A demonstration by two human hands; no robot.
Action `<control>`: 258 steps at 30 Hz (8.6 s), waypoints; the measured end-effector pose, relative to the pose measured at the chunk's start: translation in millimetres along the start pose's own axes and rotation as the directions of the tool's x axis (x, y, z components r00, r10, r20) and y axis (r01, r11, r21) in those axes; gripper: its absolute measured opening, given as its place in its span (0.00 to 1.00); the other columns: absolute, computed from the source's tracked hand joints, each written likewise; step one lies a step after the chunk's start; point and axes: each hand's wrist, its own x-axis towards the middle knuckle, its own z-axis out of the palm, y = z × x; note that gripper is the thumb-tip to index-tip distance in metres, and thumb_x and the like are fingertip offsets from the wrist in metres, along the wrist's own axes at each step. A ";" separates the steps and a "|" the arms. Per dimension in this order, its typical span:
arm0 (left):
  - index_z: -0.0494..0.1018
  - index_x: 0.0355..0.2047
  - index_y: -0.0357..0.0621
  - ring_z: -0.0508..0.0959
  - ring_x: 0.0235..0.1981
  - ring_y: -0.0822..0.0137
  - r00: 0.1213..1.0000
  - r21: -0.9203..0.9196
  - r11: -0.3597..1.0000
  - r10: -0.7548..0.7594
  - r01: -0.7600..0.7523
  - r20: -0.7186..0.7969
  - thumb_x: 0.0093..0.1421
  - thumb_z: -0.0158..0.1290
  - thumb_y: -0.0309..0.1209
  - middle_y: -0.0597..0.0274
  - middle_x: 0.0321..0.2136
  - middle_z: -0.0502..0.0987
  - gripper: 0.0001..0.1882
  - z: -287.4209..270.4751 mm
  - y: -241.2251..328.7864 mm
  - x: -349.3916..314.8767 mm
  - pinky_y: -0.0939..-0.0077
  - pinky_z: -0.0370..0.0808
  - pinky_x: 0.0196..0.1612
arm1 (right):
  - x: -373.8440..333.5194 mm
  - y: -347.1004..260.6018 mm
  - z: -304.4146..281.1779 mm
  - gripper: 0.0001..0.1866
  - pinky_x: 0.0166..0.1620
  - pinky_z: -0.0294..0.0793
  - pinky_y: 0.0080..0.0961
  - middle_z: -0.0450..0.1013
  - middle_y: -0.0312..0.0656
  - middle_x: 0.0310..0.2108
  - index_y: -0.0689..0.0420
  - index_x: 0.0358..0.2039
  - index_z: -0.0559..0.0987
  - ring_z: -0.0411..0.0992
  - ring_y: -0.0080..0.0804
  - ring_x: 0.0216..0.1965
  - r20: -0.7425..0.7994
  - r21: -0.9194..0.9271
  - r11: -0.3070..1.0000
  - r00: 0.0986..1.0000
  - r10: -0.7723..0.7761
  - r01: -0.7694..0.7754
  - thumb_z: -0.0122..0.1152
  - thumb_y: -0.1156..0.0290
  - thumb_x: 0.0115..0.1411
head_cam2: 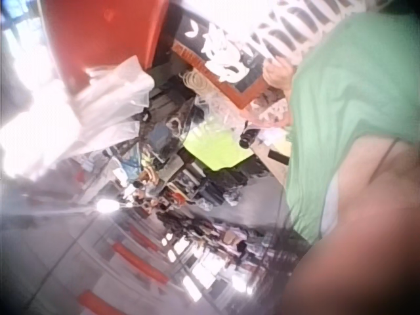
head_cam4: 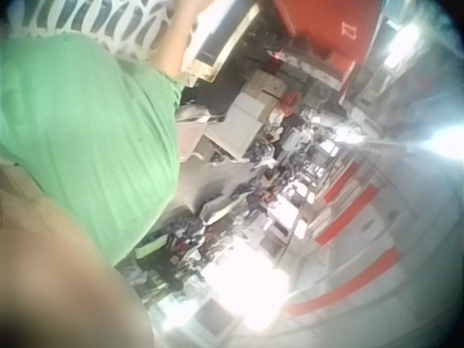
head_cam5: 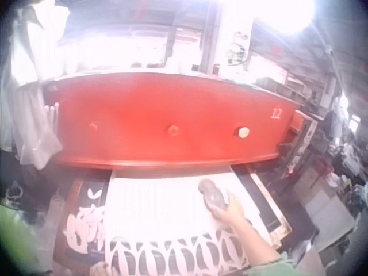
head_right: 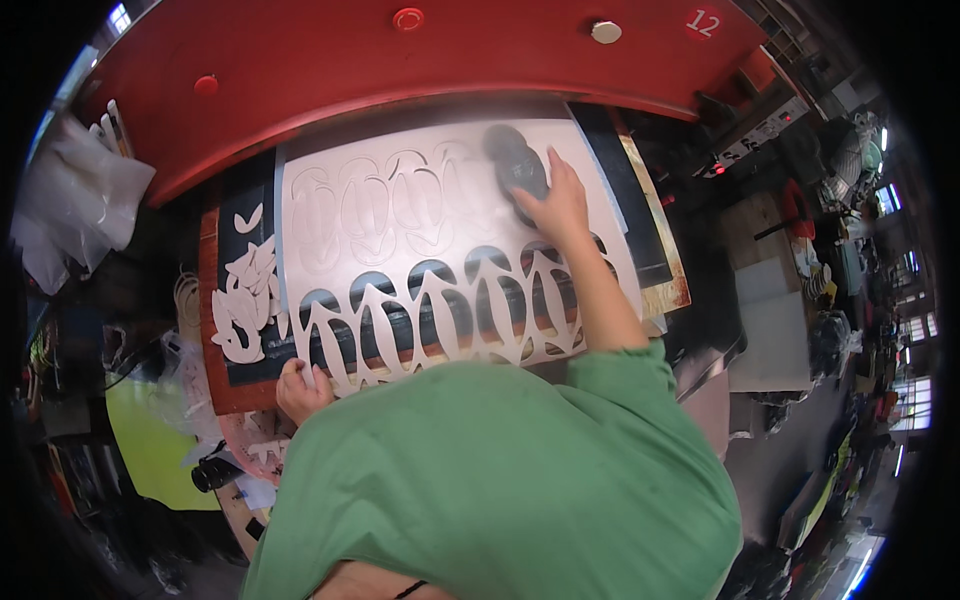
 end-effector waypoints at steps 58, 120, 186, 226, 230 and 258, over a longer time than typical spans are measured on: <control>0.67 0.37 0.37 0.76 0.34 0.40 0.994 -0.067 0.993 -0.104 0.101 -0.039 0.60 0.55 0.34 0.44 0.31 0.75 0.13 149.9 -26.3 215.7 0.52 0.70 0.37 | 34.9 81.7 46.5 0.17 0.47 0.67 0.44 0.74 0.48 0.30 0.60 0.24 0.79 0.70 0.50 0.42 0.046 -0.125 0.987 0.995 -0.093 0.098 0.61 0.57 0.54; 0.71 0.41 0.41 0.77 0.38 0.48 0.992 0.031 0.992 -0.122 0.124 -0.044 0.55 0.57 0.36 0.52 0.34 0.77 0.16 98.9 -13.0 128.3 0.55 0.69 0.44 | -5.0 31.8 33.6 0.22 0.52 0.68 0.42 0.74 0.51 0.44 0.60 0.45 0.76 0.71 0.50 0.49 -0.108 0.044 0.999 0.994 -0.001 0.006 0.64 0.59 0.54; 0.71 0.37 0.37 0.76 0.33 0.48 0.997 0.038 0.999 -0.006 0.009 -0.074 0.53 0.57 0.29 0.50 0.31 0.75 0.13 0.6 3.9 -9.8 0.55 0.70 0.38 | 29.6 78.2 -7.9 0.42 0.56 0.70 0.41 0.69 0.60 0.54 0.49 0.62 0.69 0.70 0.57 0.52 0.159 -0.188 0.982 0.987 0.001 0.029 0.72 0.55 0.46; 0.78 0.31 0.44 0.77 0.26 0.67 0.254 -0.096 0.817 -0.063 0.568 0.965 0.60 0.49 0.37 0.59 0.29 0.77 0.12 136.8 421.5 253.5 0.69 0.73 0.26 | 14.8 82.4 -94.5 0.14 0.35 0.72 0.27 0.76 0.37 0.27 0.62 0.35 0.77 0.72 0.27 0.29 0.306 0.851 0.516 0.895 -0.325 -0.103 0.60 0.62 0.60; 0.74 0.29 0.37 0.77 0.25 0.62 0.419 -0.175 0.802 -0.101 0.571 0.902 0.56 0.49 0.26 0.55 0.28 0.75 0.06 129.4 405.8 263.7 0.65 0.77 0.25 | 36.8 104.1 -80.2 0.19 0.45 0.74 0.31 0.76 0.42 0.40 0.63 0.45 0.75 0.74 0.31 0.40 0.489 0.849 0.369 0.828 -0.275 -0.379 0.63 0.61 0.60; 0.69 0.48 0.33 0.79 0.40 0.58 0.414 -0.414 0.281 0.063 0.865 0.908 0.64 0.45 0.25 0.50 0.39 0.77 0.13 143.7 396.9 233.3 0.60 0.77 0.48 | 0.3 78.3 -16.8 0.32 0.43 0.76 0.27 0.79 0.49 0.39 0.64 0.53 0.71 0.79 0.37 0.41 0.273 0.755 0.580 0.951 0.146 -0.306 0.62 0.50 0.60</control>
